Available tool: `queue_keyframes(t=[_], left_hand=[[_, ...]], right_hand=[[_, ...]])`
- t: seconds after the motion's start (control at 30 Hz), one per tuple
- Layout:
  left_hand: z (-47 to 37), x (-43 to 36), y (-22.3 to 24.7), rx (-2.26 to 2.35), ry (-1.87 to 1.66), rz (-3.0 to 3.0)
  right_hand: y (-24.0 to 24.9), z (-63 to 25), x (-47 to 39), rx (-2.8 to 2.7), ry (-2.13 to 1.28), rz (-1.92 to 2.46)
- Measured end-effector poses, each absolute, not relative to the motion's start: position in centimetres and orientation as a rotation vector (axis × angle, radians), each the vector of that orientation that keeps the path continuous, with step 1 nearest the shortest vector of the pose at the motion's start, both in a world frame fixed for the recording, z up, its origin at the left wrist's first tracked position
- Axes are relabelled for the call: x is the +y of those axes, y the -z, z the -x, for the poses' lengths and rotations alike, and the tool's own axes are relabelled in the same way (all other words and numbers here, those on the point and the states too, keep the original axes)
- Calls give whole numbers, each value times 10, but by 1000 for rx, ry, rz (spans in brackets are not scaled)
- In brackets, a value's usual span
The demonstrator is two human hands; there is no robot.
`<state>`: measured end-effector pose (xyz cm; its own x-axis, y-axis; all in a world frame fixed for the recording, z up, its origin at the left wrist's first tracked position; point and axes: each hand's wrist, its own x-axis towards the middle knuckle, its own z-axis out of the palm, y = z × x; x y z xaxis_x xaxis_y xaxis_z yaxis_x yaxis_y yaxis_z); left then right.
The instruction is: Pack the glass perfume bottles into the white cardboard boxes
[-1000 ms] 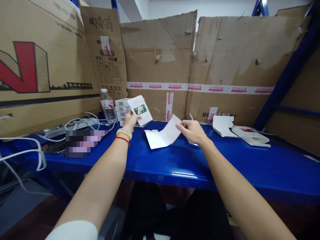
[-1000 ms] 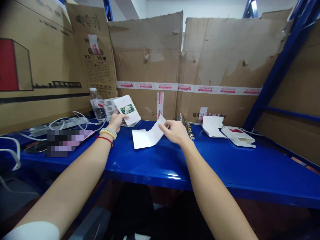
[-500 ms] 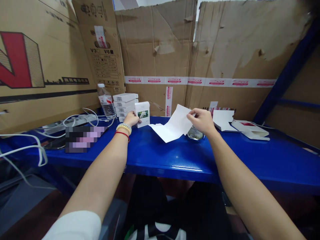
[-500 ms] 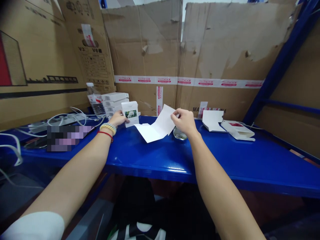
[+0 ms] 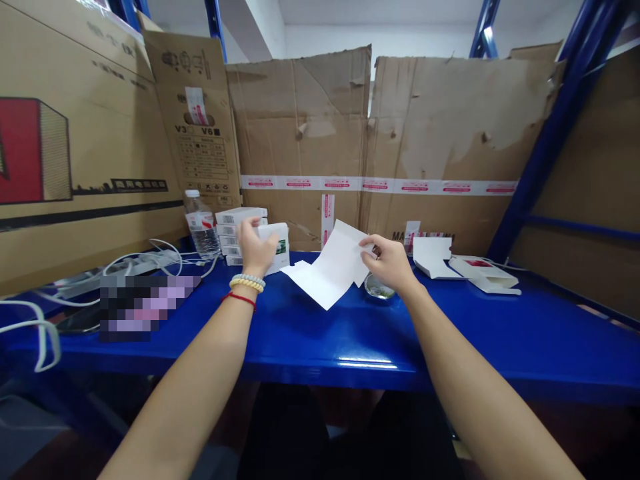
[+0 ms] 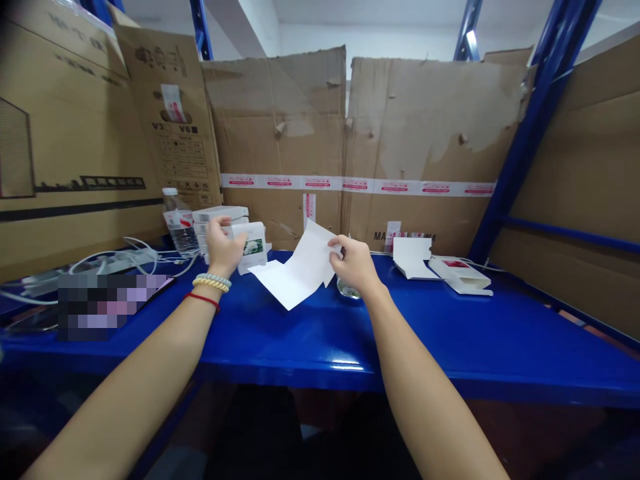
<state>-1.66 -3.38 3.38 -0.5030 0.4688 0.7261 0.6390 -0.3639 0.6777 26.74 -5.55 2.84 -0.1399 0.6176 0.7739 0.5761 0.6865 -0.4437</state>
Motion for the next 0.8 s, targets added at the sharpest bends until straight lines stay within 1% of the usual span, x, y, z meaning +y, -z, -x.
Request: queue_keyframes(t=[0.07,0.17,0.23,0.33,0.43,0.63,0.8], left_hand=[[1,-38,-33,-1626,2027,1940],[-15,-40,-27,-1701,1869,2648],[-19,-40,-24,-1790,1874,2886],[-21,-41,-23,-1848,2124,2933],[-23,-44,-24,-1881,2266,2891],[-25,-47,-24,-1883,2396,2918],[-19,-49,-24,-1605,2423,3117]], right_hand=[[-29,-269,-54,-1812,-39,929],[-30,-272,-53,-1828,-27,909],[-30,-273,-53,-1819,-13,913],[-30,-275,-52,-1789,-8,926],[-31,-275,-52,-1784,-17,923],[-32,-274,-54,-1718,-43,955],[-33,-275,-54,-1614,-58,1060]])
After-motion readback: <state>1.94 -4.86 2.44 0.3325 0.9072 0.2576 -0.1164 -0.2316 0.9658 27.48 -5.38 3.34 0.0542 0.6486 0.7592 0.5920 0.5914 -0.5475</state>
